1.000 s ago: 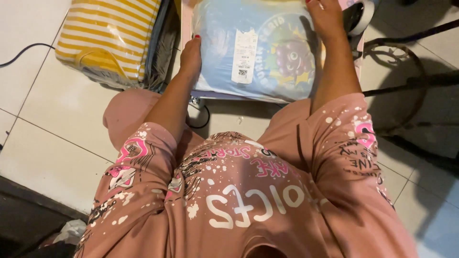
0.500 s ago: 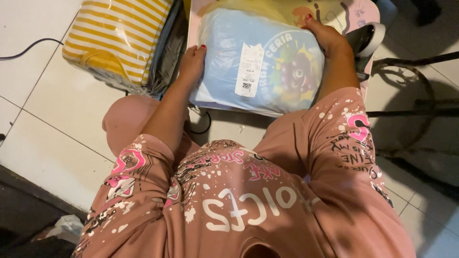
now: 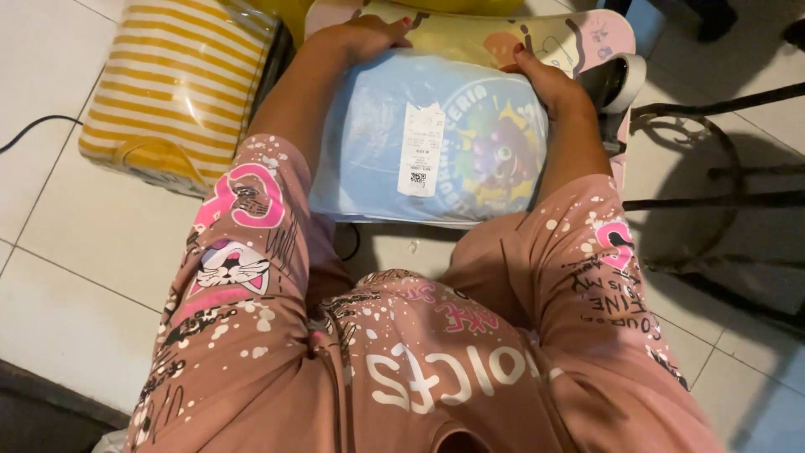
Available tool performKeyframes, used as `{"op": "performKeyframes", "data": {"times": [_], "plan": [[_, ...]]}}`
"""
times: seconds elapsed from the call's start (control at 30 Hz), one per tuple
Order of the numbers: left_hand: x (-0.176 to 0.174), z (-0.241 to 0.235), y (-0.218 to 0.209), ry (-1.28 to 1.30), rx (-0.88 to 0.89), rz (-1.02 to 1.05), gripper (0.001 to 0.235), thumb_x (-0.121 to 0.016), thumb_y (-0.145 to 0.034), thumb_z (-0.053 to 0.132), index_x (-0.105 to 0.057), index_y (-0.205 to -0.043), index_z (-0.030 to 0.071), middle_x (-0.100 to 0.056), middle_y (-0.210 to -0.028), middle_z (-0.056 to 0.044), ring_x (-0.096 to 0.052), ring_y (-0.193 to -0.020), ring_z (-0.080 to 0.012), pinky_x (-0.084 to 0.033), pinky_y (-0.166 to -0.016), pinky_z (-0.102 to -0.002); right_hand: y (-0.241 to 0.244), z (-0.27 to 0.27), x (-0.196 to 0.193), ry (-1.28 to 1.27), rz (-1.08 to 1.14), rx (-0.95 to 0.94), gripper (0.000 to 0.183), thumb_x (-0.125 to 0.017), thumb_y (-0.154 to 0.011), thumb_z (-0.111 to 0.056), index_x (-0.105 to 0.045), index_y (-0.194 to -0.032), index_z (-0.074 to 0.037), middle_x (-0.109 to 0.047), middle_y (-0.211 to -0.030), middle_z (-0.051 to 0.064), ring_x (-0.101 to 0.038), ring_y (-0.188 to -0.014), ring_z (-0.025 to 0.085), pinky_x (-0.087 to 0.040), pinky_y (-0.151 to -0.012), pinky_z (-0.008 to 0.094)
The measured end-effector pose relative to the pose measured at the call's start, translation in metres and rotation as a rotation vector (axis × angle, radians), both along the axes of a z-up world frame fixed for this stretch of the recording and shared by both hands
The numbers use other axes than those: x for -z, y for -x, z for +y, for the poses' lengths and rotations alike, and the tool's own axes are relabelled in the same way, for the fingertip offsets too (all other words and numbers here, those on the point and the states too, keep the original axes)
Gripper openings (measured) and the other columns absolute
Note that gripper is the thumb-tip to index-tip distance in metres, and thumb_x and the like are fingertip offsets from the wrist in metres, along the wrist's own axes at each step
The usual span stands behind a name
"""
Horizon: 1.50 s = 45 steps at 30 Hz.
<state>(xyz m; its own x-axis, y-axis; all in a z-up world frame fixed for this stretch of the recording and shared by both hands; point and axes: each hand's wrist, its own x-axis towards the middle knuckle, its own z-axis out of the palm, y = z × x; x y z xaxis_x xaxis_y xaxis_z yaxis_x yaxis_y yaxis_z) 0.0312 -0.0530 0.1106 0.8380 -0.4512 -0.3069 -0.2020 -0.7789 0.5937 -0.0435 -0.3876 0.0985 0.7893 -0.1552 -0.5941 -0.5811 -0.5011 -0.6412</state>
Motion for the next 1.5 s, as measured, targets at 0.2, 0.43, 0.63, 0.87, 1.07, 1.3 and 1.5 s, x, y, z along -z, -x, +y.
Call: {"op": "performKeyframes", "data": {"times": [0.2,0.43,0.63,0.87,1.07,1.3,1.5], "plan": [[0.025,0.020,-0.020,-0.109,-0.073,0.292,0.085,-0.022,-0.095,0.077,-0.073,-0.124,0.015,-0.063,-0.139,-0.008,-0.060,-0.120,-0.0304,-0.037,-0.111,-0.042,-0.007,0.000,0.000,-0.038,0.079,0.082,0.074,-0.046,-0.089,-0.074,-0.070,-0.130,-0.016,-0.071,-0.127,0.007,-0.068,-0.112,0.022,-0.054,-0.095,0.034],[-0.003,0.033,0.006,-0.004,-0.139,0.367,0.089,-0.028,-0.094,0.075,-0.065,-0.136,0.006,-0.062,-0.139,-0.018,-0.065,-0.119,-0.0379,-0.048,-0.103,-0.049,-0.026,-0.005,0.021,-0.056,0.111,-0.030,0.082,-0.041,-0.090,-0.075,-0.058,-0.143,-0.014,-0.066,-0.132,0.008,-0.067,-0.112,0.023,-0.054,-0.093,0.037],[-0.025,0.066,0.025,0.231,-0.318,0.668,0.133,-0.023,-0.057,0.094,-0.056,-0.141,-0.003,-0.054,-0.147,-0.028,-0.054,-0.137,-0.0411,-0.043,-0.112,-0.043,-0.015,0.000,0.002,-0.014,0.118,-0.011,0.089,-0.044,-0.085,-0.078,-0.048,-0.153,-0.021,-0.061,-0.143,0.008,-0.062,-0.122,0.027,-0.051,-0.099,0.043],[0.031,0.092,0.038,0.141,-0.393,0.516,0.106,-0.025,-0.072,0.085,-0.036,-0.160,0.027,-0.025,-0.168,-0.013,-0.025,-0.153,-0.0396,-0.025,-0.119,-0.061,-0.012,-0.021,0.023,-0.090,0.179,0.135,0.096,-0.048,-0.080,-0.081,-0.057,-0.144,-0.011,-0.065,-0.140,0.007,-0.065,-0.121,0.022,-0.051,-0.102,0.035],[0.068,0.127,0.065,0.068,-0.646,0.303,0.102,-0.006,-0.094,0.071,-0.063,-0.134,-0.004,-0.052,-0.144,-0.031,-0.055,-0.129,-0.0450,-0.041,-0.111,-0.050,0.007,-0.030,0.021,-0.195,0.199,0.124,0.093,-0.037,-0.084,-0.080,-0.058,-0.143,-0.011,-0.064,-0.141,0.013,-0.063,-0.124,0.031,-0.052,-0.100,0.046],[0.015,0.104,0.137,0.459,-0.542,-0.121,0.059,-0.035,-0.105,0.047,-0.060,-0.127,-0.002,-0.061,-0.127,-0.022,-0.058,-0.113,-0.0341,-0.044,-0.098,-0.042,0.014,-0.032,0.036,-0.243,0.019,0.173,0.071,-0.064,-0.089,-0.064,-0.064,-0.134,-0.009,-0.072,-0.126,0.007,-0.071,-0.105,0.016,-0.059,-0.088,0.027],[0.053,0.067,0.131,0.866,-0.786,0.491,0.090,-0.026,-0.090,0.067,-0.043,-0.152,0.005,-0.047,-0.156,-0.021,-0.049,-0.140,-0.0358,-0.038,-0.115,-0.044,0.017,-0.038,0.052,-0.132,-0.104,0.153,0.069,-0.054,-0.091,-0.067,-0.065,-0.136,-0.016,-0.067,-0.137,0.004,-0.067,-0.121,0.017,-0.055,-0.101,0.028]]}}
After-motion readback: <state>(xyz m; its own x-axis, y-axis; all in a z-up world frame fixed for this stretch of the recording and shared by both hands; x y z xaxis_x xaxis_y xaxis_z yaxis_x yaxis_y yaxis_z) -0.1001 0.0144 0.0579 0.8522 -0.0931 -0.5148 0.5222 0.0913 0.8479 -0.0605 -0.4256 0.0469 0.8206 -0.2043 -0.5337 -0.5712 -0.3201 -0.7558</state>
